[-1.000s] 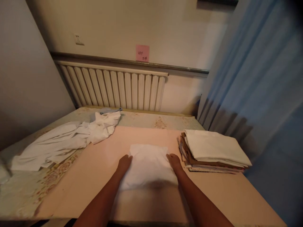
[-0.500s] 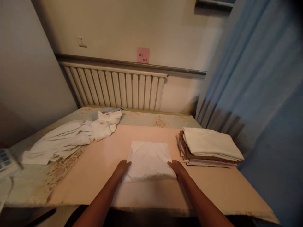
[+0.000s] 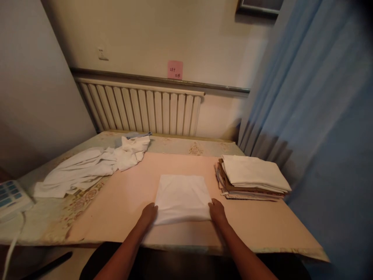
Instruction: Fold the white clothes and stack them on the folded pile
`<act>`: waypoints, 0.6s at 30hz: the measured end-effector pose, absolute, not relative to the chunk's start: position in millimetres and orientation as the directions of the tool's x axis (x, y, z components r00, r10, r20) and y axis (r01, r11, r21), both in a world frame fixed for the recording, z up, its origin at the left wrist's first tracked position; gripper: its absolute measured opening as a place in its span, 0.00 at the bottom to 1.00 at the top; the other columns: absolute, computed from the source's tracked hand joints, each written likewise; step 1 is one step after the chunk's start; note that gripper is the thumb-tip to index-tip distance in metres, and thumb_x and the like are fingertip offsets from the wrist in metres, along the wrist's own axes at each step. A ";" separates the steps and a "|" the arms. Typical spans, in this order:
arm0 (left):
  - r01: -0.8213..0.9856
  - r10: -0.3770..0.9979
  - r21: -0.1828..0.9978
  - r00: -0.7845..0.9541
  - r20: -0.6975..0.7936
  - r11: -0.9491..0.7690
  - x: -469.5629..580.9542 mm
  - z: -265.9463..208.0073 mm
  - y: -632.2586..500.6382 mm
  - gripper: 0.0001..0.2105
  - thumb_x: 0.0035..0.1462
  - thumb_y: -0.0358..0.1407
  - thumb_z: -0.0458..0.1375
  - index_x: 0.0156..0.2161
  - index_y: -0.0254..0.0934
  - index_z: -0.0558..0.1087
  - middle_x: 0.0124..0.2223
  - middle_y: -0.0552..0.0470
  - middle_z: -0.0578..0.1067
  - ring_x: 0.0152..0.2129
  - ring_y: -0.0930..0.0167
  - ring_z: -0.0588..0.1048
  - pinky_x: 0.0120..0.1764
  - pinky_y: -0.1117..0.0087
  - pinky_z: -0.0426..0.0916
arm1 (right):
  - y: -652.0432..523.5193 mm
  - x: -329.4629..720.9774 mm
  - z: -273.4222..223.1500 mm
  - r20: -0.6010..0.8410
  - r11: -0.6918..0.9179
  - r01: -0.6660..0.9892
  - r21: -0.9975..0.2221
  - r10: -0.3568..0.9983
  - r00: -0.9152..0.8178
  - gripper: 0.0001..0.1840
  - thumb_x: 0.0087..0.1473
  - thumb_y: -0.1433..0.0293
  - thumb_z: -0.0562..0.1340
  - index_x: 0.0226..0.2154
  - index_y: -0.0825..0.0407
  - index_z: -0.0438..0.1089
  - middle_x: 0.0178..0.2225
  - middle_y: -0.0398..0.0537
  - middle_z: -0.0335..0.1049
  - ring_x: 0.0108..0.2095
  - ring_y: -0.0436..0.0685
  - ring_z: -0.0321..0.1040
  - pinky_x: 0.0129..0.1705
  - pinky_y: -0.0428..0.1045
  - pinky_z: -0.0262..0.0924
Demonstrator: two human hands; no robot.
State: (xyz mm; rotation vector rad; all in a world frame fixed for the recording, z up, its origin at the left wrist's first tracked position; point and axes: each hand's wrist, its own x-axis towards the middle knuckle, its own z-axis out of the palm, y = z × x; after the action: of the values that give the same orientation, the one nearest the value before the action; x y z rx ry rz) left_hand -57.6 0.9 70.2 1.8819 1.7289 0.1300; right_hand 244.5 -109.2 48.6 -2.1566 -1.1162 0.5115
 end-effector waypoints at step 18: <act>0.921 0.944 0.238 0.267 0.193 -0.309 -26.0 97.7 -52.9 0.20 0.60 0.33 0.45 0.55 0.29 0.65 0.56 0.37 0.68 0.55 0.59 0.65 0.55 0.60 0.58 | -131.3 240.4 33.7 0.025 -0.403 0.631 -0.663 0.830 0.557 0.10 0.54 0.71 0.51 0.24 0.50 0.63 0.25 0.45 0.68 0.28 0.53 0.63 0.32 0.45 0.51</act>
State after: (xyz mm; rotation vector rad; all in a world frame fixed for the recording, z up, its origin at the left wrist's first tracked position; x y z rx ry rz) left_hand -26.0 -52.9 97.7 2.4371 1.7988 0.4599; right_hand 240.4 -131.3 33.7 -2.1643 -1.1676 0.4114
